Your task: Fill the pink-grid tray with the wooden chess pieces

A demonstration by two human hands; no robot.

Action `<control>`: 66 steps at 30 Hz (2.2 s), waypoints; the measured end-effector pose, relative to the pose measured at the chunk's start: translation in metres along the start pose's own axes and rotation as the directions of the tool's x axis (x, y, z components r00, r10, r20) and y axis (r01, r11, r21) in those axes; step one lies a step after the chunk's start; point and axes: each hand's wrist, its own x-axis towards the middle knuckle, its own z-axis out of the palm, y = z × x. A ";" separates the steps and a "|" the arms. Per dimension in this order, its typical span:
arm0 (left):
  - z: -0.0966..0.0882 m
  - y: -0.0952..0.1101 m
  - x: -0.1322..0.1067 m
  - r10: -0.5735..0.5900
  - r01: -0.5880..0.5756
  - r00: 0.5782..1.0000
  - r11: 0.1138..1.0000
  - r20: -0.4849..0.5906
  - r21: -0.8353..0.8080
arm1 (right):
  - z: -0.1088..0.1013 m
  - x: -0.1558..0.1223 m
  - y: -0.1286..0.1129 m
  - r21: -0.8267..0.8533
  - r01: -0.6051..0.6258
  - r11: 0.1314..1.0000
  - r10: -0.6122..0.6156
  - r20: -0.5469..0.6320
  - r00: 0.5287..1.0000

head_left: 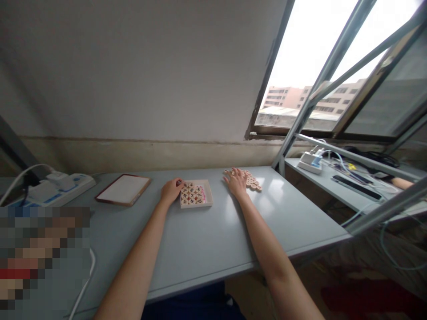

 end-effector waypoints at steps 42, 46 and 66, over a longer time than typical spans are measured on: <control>0.002 0.000 0.003 0.002 -0.002 1.000 1.000 0.012 0.003 | -0.017 0.013 0.020 0.360 -0.057 0.931 0.031 0.078 0.997; 0.002 0.000 0.003 0.009 -0.009 1.000 1.000 0.012 0.003 | -0.007 0.009 0.026 0.315 -0.140 0.939 0.116 0.093 0.989; 0.003 -0.003 0.003 0.022 -0.022 1.000 0.998 0.002 -0.051 | -0.055 -0.011 -0.069 0.588 0.366 0.721 -0.579 0.222 0.785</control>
